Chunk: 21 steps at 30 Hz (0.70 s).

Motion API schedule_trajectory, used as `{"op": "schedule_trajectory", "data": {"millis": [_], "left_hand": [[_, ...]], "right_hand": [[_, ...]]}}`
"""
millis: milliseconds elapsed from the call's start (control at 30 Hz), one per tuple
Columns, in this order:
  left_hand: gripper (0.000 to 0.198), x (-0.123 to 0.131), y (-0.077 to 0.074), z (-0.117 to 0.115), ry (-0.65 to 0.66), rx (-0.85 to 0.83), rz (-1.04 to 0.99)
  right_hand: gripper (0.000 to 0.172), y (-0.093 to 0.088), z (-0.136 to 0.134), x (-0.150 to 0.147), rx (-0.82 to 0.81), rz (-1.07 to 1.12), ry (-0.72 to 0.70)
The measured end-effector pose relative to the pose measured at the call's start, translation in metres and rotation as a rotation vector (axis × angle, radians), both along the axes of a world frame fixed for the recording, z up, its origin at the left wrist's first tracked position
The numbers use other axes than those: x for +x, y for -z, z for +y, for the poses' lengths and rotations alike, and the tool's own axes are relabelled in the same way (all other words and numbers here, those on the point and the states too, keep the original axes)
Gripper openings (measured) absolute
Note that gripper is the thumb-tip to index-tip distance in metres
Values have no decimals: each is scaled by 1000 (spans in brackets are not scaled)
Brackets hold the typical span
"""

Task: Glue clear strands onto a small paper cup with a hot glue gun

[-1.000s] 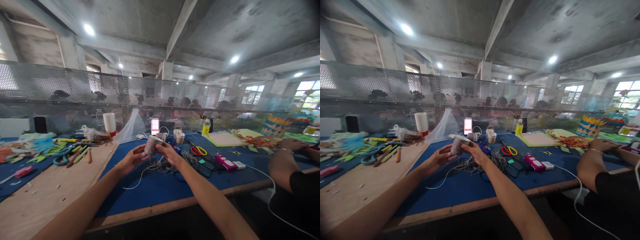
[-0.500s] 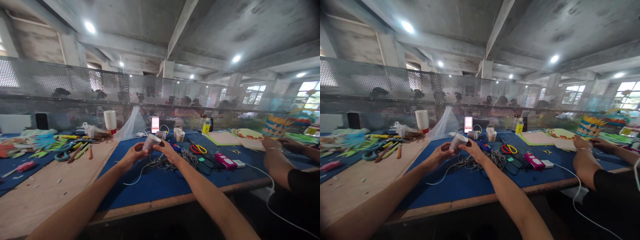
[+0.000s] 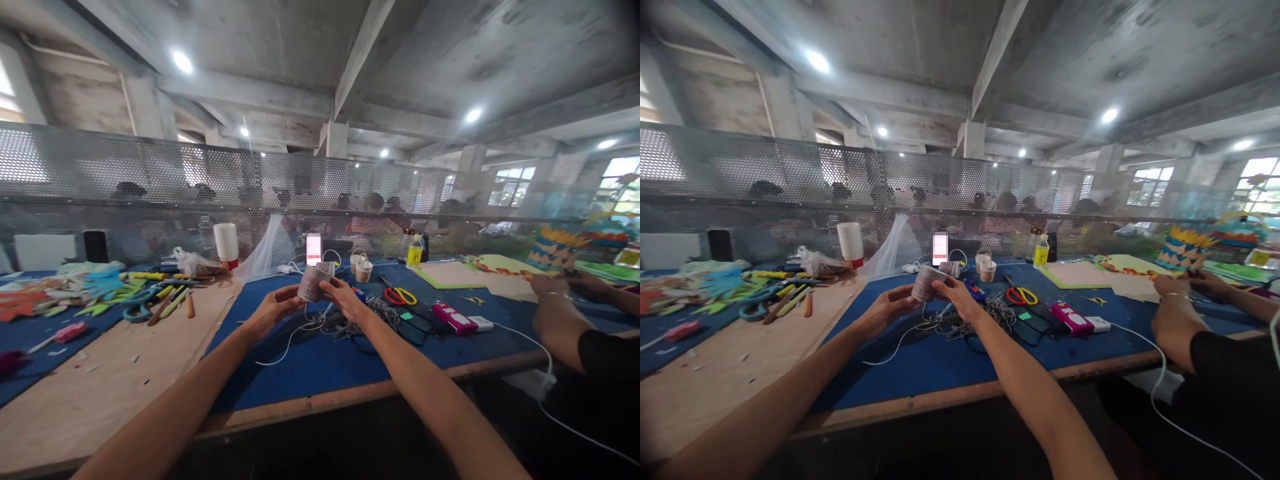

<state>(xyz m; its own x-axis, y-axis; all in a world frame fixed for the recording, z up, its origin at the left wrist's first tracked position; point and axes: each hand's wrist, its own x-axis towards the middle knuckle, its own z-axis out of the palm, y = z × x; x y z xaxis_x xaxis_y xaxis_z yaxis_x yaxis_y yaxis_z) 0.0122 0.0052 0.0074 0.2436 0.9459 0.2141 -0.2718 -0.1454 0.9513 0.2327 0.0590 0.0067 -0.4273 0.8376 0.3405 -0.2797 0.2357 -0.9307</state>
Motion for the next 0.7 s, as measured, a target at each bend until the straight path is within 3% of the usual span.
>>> {"op": "schedule_trajectory", "data": {"millis": [300, 500, 700], "left_hand": [[52, 4, -1, -2, -103, 88, 57], [59, 9, 0, -2, -282, 229, 215], [57, 5, 5, 1, -371, 245, 323]], "right_hand": [[62, 0, -5, -1, 20, -24, 37], [64, -1, -8, -10, 162, -120, 75], [66, 6, -5, -18, 265, -211, 189]]}}
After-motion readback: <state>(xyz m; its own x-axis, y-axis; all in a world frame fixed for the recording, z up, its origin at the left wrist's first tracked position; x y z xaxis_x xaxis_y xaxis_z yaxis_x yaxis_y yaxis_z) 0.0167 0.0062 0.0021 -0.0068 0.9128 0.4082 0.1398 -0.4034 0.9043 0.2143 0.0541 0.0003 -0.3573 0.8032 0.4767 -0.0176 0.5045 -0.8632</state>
